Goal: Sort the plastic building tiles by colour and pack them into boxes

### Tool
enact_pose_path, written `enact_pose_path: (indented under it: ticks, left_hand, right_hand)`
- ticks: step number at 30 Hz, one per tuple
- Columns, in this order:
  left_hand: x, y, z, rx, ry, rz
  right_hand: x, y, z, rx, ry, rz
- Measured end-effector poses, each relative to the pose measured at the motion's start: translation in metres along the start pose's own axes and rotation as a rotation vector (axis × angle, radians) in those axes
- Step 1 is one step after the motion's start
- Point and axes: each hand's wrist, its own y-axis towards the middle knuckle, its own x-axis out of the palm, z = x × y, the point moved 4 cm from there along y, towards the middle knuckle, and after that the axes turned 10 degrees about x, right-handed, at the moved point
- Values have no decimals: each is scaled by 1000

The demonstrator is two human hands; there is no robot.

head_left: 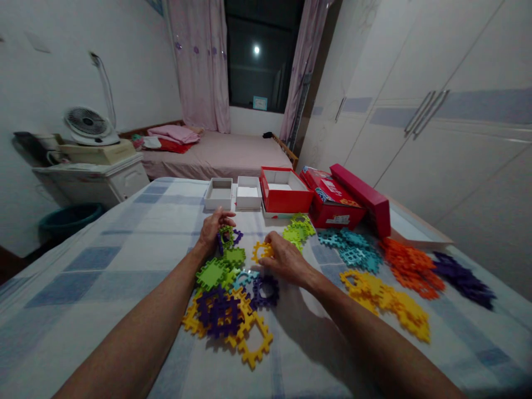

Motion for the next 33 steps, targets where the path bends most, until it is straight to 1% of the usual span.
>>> enact_pose_path:
  ticks: [3, 6, 8, 10, 12, 14, 16, 18, 20, 22, 24, 26, 29, 33]
  left_hand:
    - [0, 0, 0, -3, -4, -8]
    - [1, -1, 1, -2, -5, -4]
    - [2, -2, 3, -1, -6, 5]
    - [3, -2, 4, -3, -6, 14]
    - [3, -2, 4, -7, 0, 25]
    - [3, -2, 4, -10, 6, 32]
    - [3, -2, 4, -11, 9, 33]
    - [2, -1, 3, -8, 7, 33]
    - [2, -1, 3, -4, 2, 31]
    - [1, -1, 2, 0, -1, 29]
    - [1, -1, 2, 1, 1, 25]
    - [1, -1, 1, 4, 6, 19]
    - [1, 1, 1, 7, 13, 13]
    - [1, 1, 0, 12, 14, 4]
  right_hand:
    - [-38, -36, 31, 44, -13, 47]
    - [-60, -76, 65, 134, -58, -36]
    - [-63, -97, 83, 198, -86, -98]
    - [-61, -109, 96, 229, -104, -112]
    - [-57, -111, 103, 194, -115, -71]
    - [-56, -106, 105, 123, -125, 22]
    - [-56, -97, 99, 73, -112, 103]
    - [-51, -86, 82, 31, -66, 129]
    - [-39, -74, 56, -41, -10, 92]
    - [-20, -61, 26, -126, 15, 36]
    - [2, -47, 0, -184, -10, -6]
    - [22, -35, -18, -213, -77, -37]
    - [39, -22, -30, -207, -158, -47]
    - [44, -19, -28, -155, -109, -49]
